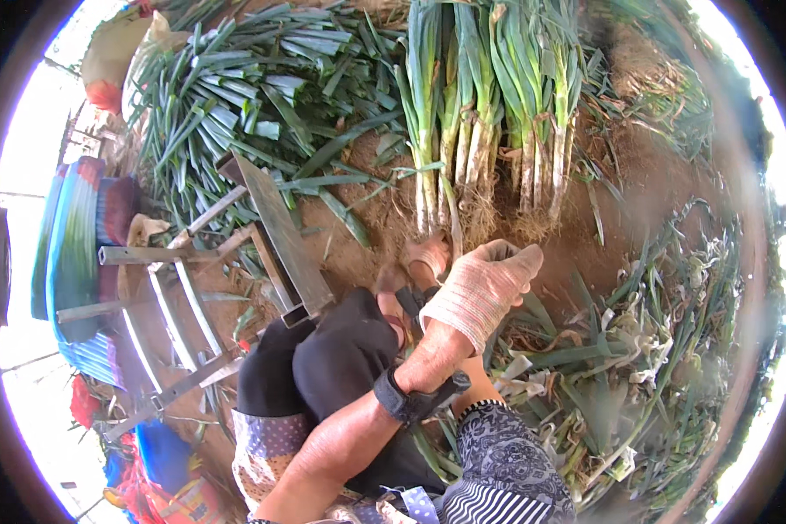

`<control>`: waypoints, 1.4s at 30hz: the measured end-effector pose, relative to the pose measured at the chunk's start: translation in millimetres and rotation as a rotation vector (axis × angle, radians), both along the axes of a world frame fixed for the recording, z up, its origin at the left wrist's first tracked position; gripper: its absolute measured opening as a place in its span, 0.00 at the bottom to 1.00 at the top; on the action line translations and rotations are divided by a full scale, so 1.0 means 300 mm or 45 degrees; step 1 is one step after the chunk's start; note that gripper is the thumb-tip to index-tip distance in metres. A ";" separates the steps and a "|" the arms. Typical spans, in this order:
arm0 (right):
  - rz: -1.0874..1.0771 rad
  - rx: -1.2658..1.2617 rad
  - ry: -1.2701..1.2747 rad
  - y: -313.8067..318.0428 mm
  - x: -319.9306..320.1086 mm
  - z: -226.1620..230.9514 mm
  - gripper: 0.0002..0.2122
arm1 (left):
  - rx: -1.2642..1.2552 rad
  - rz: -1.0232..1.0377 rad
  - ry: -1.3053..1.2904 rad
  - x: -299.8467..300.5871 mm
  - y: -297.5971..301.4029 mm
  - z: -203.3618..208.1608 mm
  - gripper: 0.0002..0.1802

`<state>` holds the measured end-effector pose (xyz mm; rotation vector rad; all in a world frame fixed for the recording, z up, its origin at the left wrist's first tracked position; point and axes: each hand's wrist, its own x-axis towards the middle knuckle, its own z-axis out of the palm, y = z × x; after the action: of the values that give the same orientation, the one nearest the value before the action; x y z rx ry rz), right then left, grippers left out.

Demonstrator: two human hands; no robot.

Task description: Trimming the roots and outer leaves of leeks using a knife and a specialized stand.

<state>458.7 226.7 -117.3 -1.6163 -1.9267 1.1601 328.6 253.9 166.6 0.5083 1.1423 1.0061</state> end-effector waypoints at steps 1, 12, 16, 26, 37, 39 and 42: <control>-0.002 0.026 0.041 -0.001 -0.008 0.012 0.18 | 0.230 0.086 -0.042 0.015 -0.009 -0.069 0.18; -0.011 0.232 0.314 0.296 -0.137 0.240 0.14 | 0.050 0.364 -0.409 -0.059 -0.011 0.009 0.17; -0.041 0.348 0.381 0.302 -0.084 0.373 0.13 | -0.021 0.520 -0.426 -0.027 -0.013 0.047 0.13; -0.687 0.024 -0.054 -0.062 0.131 1.041 0.22 | -0.224 0.714 -0.322 0.006 0.034 -0.106 0.24; -0.670 0.399 -0.299 -0.395 0.270 1.264 0.23 | -0.299 0.656 -0.915 0.248 -0.017 -0.135 0.18; -0.740 0.407 -0.165 -0.406 0.299 1.259 0.23 | -0.331 0.421 -1.124 0.290 -0.050 -0.131 0.15; -0.876 0.372 0.078 -0.399 0.370 1.262 0.23 | -0.014 -0.768 -0.831 0.354 -0.159 -0.024 0.12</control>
<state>569.8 107.1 261.4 -1.8221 -1.2491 0.6051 434.7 206.2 159.3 0.4295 0.3671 0.5617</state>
